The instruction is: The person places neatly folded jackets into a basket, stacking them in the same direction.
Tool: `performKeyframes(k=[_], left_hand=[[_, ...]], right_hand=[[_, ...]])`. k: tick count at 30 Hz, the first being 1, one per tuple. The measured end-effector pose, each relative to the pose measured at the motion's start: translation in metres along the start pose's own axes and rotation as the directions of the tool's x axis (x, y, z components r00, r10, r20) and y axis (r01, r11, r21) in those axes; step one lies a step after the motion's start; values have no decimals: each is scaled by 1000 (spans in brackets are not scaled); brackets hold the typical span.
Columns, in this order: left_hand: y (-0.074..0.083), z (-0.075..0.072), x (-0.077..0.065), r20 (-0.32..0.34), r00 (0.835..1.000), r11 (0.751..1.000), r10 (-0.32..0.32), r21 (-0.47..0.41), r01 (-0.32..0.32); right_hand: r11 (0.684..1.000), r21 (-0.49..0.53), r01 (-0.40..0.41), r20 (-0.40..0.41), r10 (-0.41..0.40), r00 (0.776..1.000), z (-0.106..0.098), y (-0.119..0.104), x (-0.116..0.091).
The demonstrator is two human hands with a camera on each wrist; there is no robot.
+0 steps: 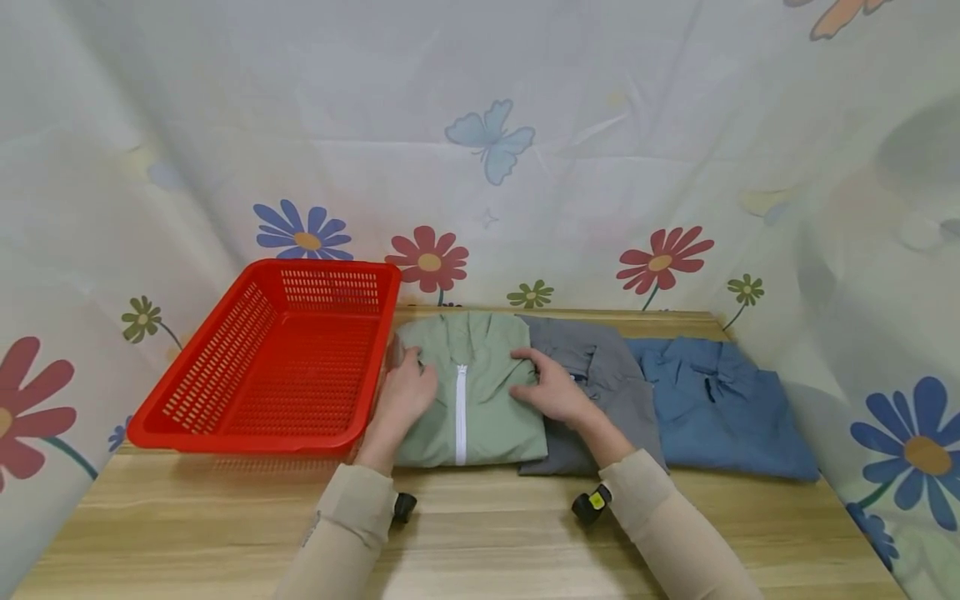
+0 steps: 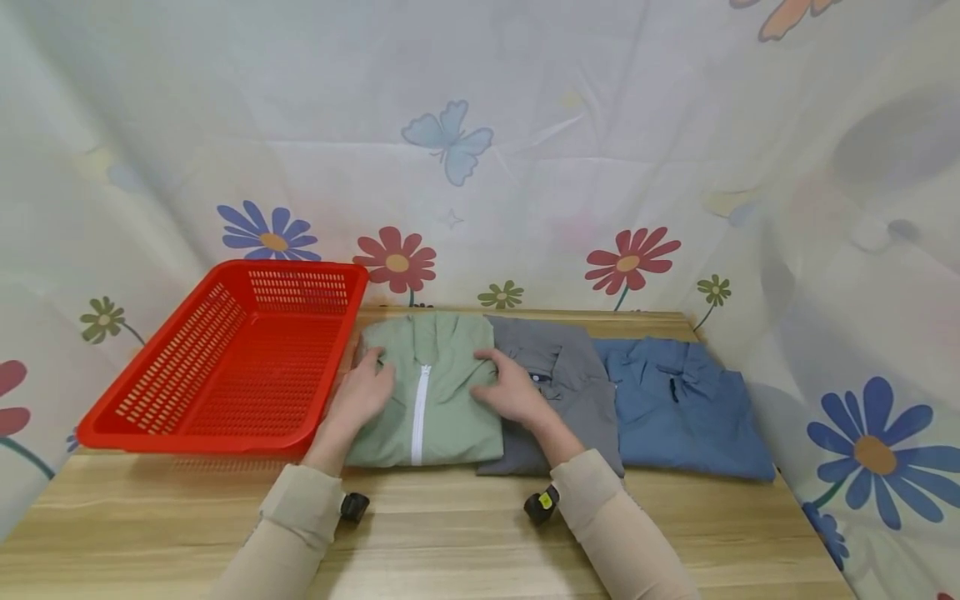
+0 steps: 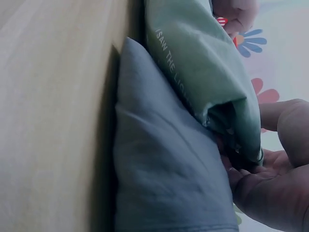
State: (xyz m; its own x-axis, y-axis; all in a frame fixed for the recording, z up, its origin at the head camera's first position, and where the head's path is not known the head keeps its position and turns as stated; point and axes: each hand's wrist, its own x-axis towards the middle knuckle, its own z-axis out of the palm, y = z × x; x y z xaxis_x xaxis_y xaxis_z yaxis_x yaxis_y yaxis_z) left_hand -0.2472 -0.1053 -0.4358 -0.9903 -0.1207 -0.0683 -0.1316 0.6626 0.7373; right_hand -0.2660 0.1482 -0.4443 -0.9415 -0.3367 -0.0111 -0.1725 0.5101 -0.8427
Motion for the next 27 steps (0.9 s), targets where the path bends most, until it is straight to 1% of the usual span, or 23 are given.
performKeyframes(k=[3, 7, 10, 13, 16, 19, 23, 27], left_hand=[[5, -3, -2, -10, 1000, 999, -2, -40, 2], [11, -7, -5, 14, 1000, 995, -24, -95, 25], [12, -9, -5, 29, 999, 991, -14, -136, 17], [12, -10, -6, 34, 999, 981, 14, -192, -8], [10, -12, -7, 39, 998, 966, 43, -258, -31], [8, -12, -9, 50, 997, 944, 65, -325, -45], [8, -12, -12, 61, 995, 913, 81, -405, -50], [9, -12, -15, 64, 994, 887, 94, -458, -54]], right_hand=[[1000, 9, -6, -17, 7, 1000, -3, -1, 0], [1000, 18, -25, -32, 26, 999, -7, -4, -2], [999, 27, -38, -38, 39, 999, -11, -5, -2], [999, 35, -40, -41, 41, 998, -15, -5, -2], [999, 34, -33, -42, 35, 999, -18, -3, -2], [999, 42, -35, -40, 36, 999, -21, -2, -3], [997, 61, -37, -34, 39, 999, -25, -1, -5], [996, 81, -22, -27, 24, 999, -30, -2, -8]])
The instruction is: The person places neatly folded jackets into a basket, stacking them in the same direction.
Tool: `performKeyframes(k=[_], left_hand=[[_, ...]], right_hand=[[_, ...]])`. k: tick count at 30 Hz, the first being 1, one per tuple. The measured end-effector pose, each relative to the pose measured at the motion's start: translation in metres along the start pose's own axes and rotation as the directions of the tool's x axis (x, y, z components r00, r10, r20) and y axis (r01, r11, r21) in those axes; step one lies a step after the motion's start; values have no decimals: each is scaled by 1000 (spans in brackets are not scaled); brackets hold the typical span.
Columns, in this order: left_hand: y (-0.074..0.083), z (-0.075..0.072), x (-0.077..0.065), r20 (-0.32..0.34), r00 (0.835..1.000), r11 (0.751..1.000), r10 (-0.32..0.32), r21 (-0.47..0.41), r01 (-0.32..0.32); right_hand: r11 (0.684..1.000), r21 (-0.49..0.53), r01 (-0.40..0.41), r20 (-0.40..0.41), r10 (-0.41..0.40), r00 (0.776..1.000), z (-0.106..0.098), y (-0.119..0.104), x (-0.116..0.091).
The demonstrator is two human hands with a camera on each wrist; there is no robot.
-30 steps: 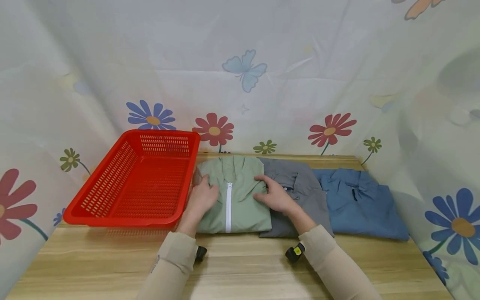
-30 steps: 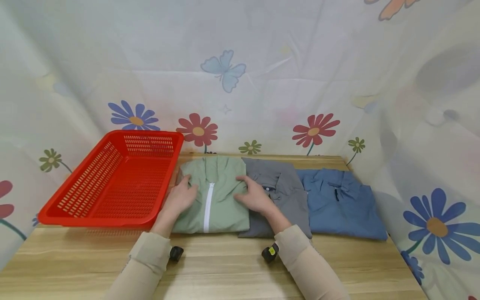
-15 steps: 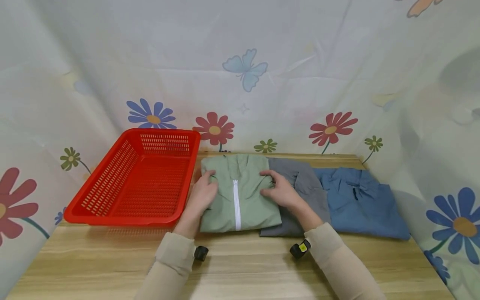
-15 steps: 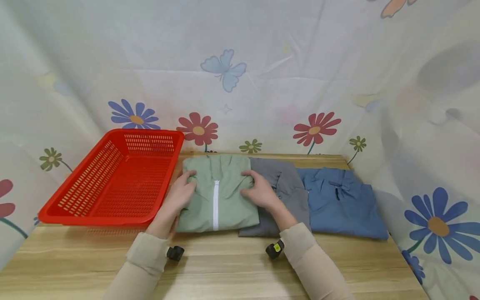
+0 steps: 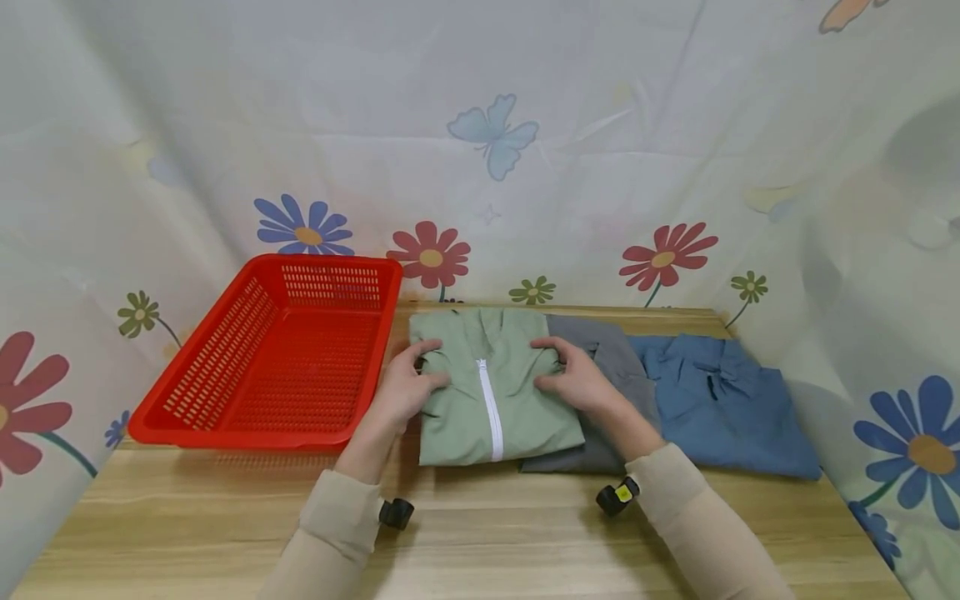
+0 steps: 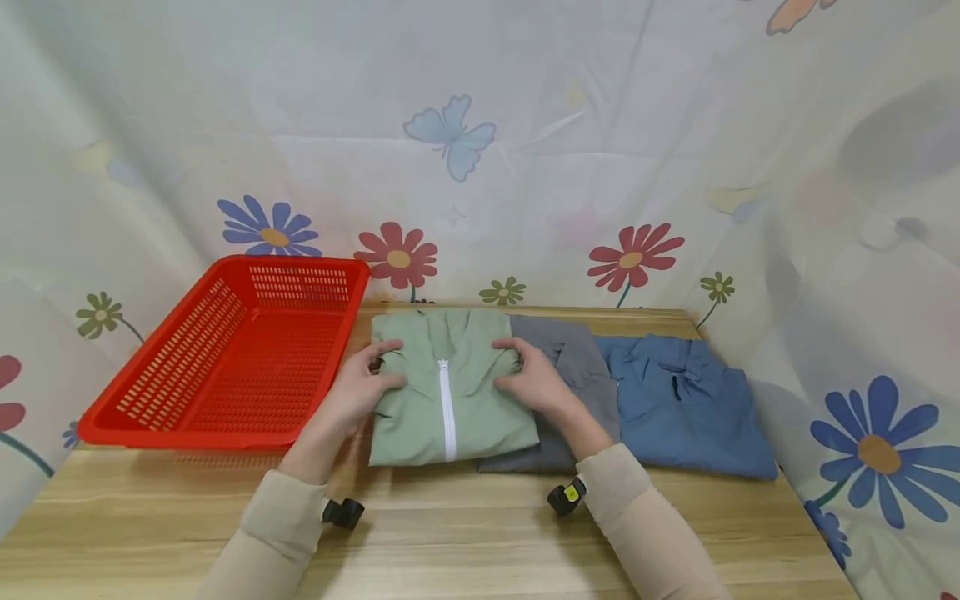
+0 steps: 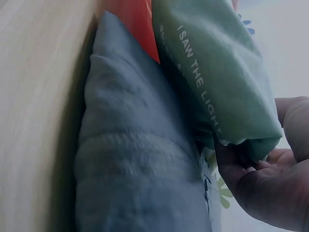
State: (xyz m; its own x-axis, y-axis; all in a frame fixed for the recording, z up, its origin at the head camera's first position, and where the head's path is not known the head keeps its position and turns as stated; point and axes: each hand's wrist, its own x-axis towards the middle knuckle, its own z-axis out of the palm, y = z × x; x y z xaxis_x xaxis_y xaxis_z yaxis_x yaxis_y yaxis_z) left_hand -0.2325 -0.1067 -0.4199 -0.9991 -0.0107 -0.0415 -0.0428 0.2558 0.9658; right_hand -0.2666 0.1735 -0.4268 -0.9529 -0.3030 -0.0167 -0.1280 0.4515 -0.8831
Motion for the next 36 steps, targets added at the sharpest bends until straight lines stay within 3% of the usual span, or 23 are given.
performKeyframes(k=[13, 18, 24, 30, 36], left_hand=[[12, -3, -11, 5, 1000, 996, -1, -86, 1], [17, -10, -14, 42, 998, 989, -38, -142, 44], [22, -17, -15, 111, 989, 958, -97, -258, 123], [23, -21, -16, 128, 986, 962, -106, -237, 134], [31, -31, -15, 121, 990, 978, -72, -186, 94]], right_hand=[[999, 38, 7, 49, -9, 999, -17, -9, -11], [998, 66, 7, 55, -10, 998, -22, -18, -15], [996, 82, 17, 42, -20, 999, -26, -26, -17], [996, 86, 35, 24, -37, 999, -26, -32, -19], [995, 88, 44, 6, -45, 999, -24, -43, -18]])
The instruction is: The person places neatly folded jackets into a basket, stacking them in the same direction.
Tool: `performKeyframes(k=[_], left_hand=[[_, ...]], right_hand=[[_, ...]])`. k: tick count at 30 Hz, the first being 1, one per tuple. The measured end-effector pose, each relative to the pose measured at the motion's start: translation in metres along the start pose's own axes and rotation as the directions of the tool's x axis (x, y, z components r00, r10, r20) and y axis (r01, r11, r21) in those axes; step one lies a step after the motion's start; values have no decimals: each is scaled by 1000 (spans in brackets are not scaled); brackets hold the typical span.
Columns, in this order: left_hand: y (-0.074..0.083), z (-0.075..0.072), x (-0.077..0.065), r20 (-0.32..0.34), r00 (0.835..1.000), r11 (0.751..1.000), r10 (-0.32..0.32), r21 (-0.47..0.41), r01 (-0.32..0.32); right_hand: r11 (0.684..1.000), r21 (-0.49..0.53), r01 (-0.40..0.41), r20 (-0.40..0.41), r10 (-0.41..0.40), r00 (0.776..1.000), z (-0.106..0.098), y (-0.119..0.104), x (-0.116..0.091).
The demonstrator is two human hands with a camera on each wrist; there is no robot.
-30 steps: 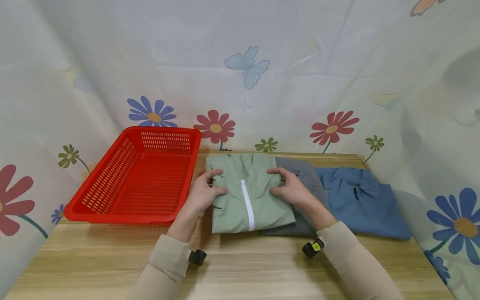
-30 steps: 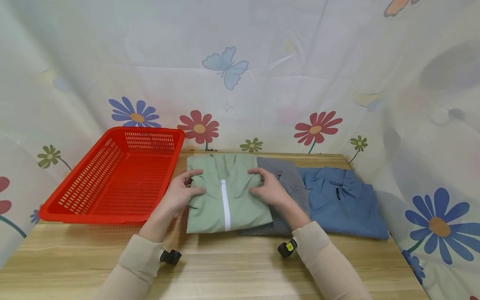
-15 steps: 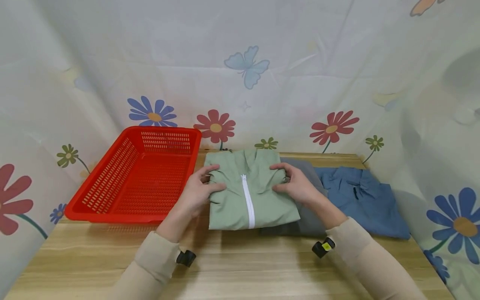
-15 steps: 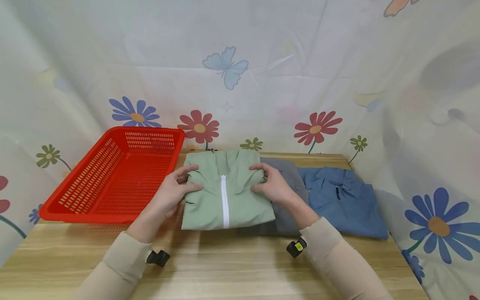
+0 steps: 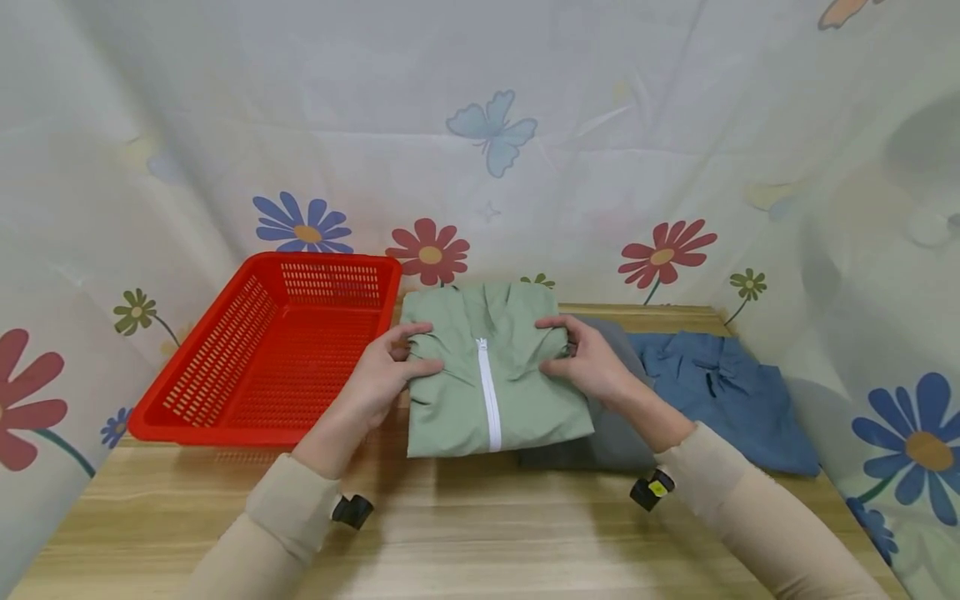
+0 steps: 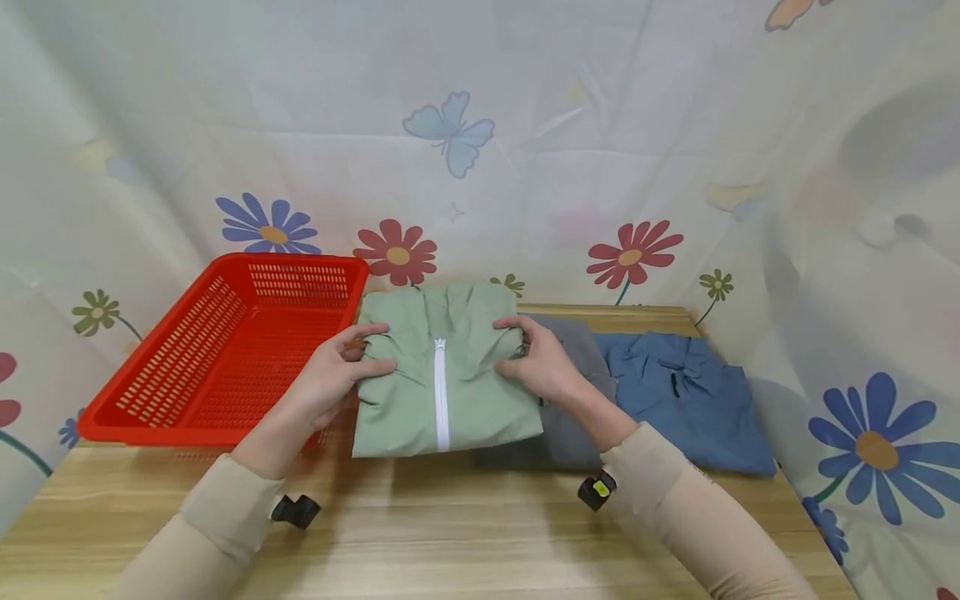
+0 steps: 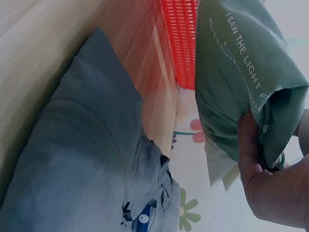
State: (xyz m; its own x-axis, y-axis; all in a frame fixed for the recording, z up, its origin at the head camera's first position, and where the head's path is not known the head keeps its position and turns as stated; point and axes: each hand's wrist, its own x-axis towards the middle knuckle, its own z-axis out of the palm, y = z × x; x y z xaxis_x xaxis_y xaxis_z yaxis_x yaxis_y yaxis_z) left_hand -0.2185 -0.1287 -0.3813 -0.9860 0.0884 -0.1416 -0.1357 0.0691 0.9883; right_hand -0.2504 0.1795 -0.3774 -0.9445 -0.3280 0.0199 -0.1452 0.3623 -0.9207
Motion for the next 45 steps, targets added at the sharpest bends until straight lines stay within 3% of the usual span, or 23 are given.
performKeyframes(k=[11, 26, 45], left_hand=[[11, -31, 0, 28, 1000, 999, -7, 53, 5], [32, -81, -3, 32, 999, 996, -37, 86, 34], [45, -169, 15, 137, 989, 965, -51, 263, 14]], right_hand=[[995, 72, -69, 57, 65, 996, 11, -21, 10], [977, 194, -94, 132, 69, 989, 34, -49, 40], [950, 308, -48, 120, 11, 993, 92, -77, 73]])
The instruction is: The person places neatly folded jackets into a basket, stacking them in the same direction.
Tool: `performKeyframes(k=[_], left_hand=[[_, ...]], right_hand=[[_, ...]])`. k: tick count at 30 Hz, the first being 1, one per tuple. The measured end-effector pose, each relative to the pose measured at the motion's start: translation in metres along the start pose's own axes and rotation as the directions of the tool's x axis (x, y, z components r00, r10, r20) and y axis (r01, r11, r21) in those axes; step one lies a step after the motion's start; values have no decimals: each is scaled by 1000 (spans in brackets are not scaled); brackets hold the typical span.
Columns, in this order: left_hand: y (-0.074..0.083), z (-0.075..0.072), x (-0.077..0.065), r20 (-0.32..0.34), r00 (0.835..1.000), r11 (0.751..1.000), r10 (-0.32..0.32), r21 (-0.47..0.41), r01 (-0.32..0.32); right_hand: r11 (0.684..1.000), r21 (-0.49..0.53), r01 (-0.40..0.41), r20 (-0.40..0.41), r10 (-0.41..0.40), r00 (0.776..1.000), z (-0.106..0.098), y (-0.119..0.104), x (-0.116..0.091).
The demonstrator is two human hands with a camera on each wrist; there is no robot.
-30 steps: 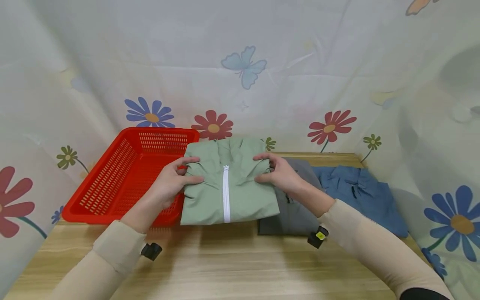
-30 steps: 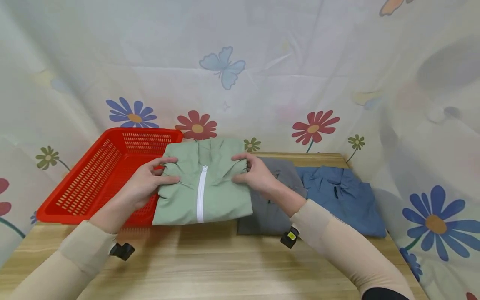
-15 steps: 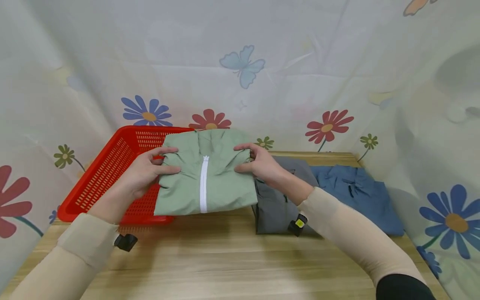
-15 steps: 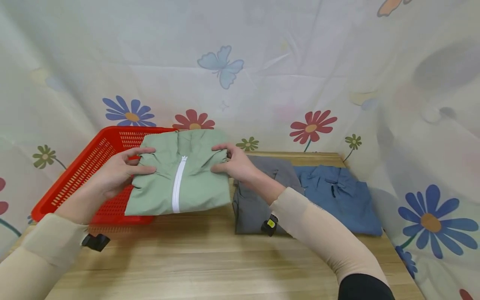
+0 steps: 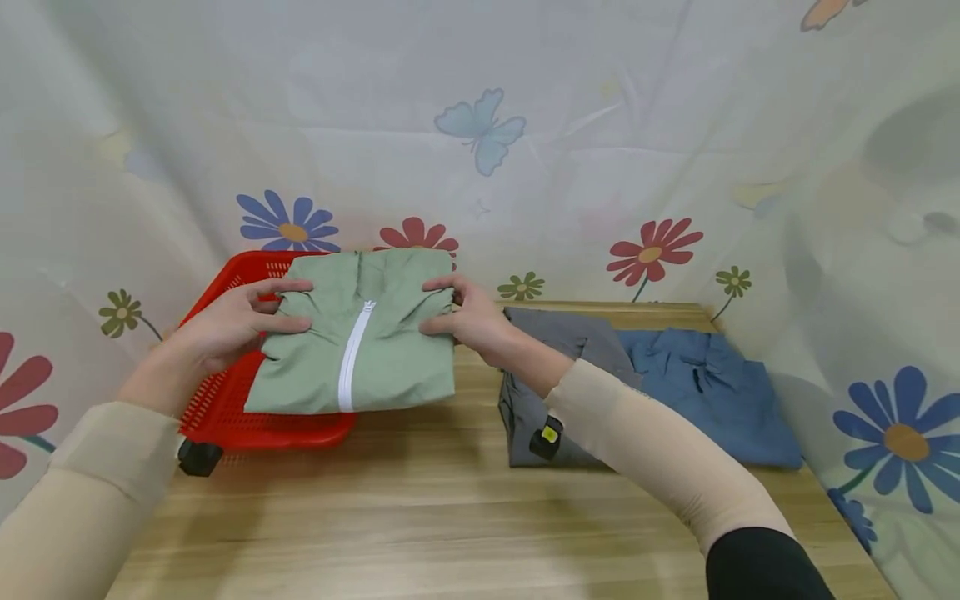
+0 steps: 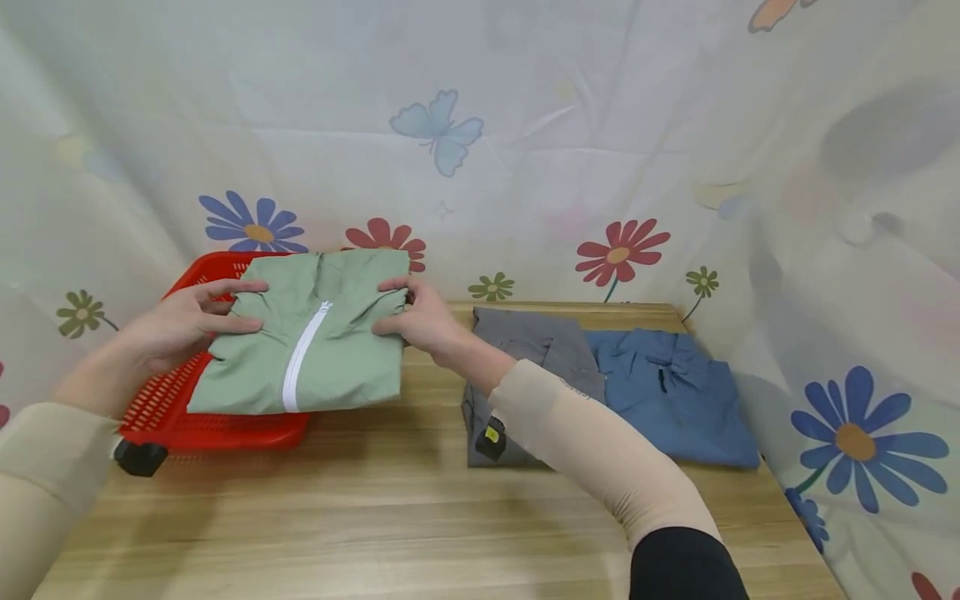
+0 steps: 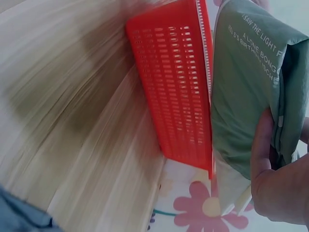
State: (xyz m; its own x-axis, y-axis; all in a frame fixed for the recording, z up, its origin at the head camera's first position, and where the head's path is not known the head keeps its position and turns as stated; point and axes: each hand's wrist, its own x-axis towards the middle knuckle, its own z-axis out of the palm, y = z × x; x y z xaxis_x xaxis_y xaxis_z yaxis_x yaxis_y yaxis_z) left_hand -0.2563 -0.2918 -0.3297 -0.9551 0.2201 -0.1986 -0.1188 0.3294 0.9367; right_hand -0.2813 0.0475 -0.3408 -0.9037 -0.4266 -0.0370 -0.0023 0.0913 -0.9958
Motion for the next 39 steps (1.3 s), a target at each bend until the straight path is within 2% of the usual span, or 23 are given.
performKeyframes(k=[6, 12, 20, 25, 28, 32, 39], left_hand=[[-9, -22, -1, 23, 1000, 1000, -13, 10, 13], [-16, -43, 0, 37, 999, 998, -21, 61, 19], [-30, -66, 1, 54, 997, 989, -46, 141, 38], [-35, -78, 0, 55, 996, 974, -65, 221, 52], [-40, -85, -1, 49, 995, 971, -87, 226, 74], [-43, -90, -4, 40, 993, 976, -111, 192, 101], [-50, -100, -9, 50, 994, 970, -97, 229, 84]], right_hand=[[1000, 20, 10, 1, -10, 1000, 17, -3, 8], [999, 32, 27, 3, -27, 1000, 35, -4, 17], [1000, -1, 28, -54, -28, 998, 58, 4, 28], [999, -25, 40, -87, -42, 995, 73, 11, 35], [999, -28, 31, -107, -34, 994, 81, 15, 38], [1000, -12, 25, -120, -27, 992, 91, 19, 43], [998, -58, 37, -150, -45, 988, 107, 25, 49]])
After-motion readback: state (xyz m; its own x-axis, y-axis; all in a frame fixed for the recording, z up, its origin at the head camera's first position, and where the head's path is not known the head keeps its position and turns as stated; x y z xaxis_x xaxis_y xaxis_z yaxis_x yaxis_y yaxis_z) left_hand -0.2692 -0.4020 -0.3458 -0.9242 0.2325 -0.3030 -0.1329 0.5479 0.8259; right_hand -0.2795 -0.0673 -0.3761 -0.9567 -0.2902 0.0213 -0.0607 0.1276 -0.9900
